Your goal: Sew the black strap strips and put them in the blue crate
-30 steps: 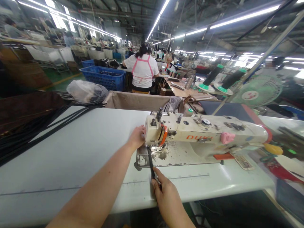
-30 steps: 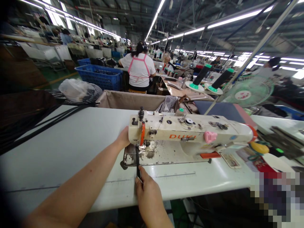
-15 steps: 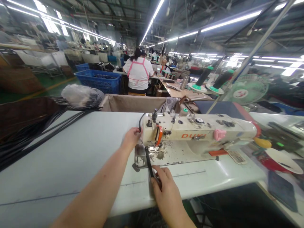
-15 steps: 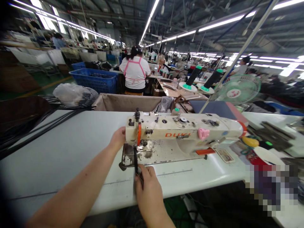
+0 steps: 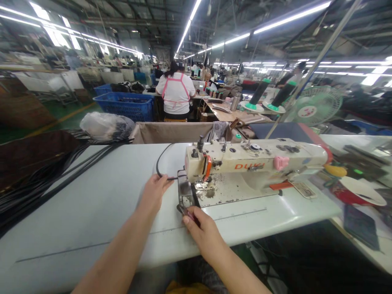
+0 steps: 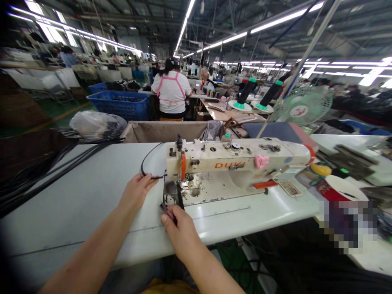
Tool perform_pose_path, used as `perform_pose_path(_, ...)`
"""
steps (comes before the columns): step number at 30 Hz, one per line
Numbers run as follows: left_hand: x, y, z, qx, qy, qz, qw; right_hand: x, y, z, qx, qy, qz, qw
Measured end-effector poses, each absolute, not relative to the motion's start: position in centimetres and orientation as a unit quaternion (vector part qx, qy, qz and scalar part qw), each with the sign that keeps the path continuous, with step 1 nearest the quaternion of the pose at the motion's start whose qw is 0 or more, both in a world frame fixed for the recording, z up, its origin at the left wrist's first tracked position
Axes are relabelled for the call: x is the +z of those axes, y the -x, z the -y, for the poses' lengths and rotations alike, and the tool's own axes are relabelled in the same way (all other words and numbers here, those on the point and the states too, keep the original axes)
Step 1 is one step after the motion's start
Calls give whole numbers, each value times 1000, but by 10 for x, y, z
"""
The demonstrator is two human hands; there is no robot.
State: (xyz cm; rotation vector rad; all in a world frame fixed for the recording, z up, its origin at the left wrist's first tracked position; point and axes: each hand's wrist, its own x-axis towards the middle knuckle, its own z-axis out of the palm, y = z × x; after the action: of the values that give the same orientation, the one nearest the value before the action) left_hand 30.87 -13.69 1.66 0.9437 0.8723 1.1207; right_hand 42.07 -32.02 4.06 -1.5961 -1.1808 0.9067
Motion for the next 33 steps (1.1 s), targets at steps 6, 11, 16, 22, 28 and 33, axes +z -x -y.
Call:
perform_pose_path(6, 13, -273, 166, 507, -434, -396, 631, 27, -412, 287, 547, 576, 326, 512)
perform_pose_path(11, 20, -253, 184, 498, -495, -423, 573, 21, -413, 264, 567, 562, 314, 514)
perform_pose_path(16, 22, -235, 198, 479, -541, -437, 536, 24, -406, 249, 586, 541, 331, 504)
perform_pose_path(22, 20, -222, 212, 472, -548, -457, 518, 27, -396, 241, 576, 540, 380, 482)
perform_pose_path(28, 23, -212, 215, 474, -534, -476, 513, 32, -401, 250, 452, 605, 459, 467)
perform_pose_path(33, 14, -193, 205, 407, -562, -515, 503, 33, -420, 283, 48, 745, 624, 230)
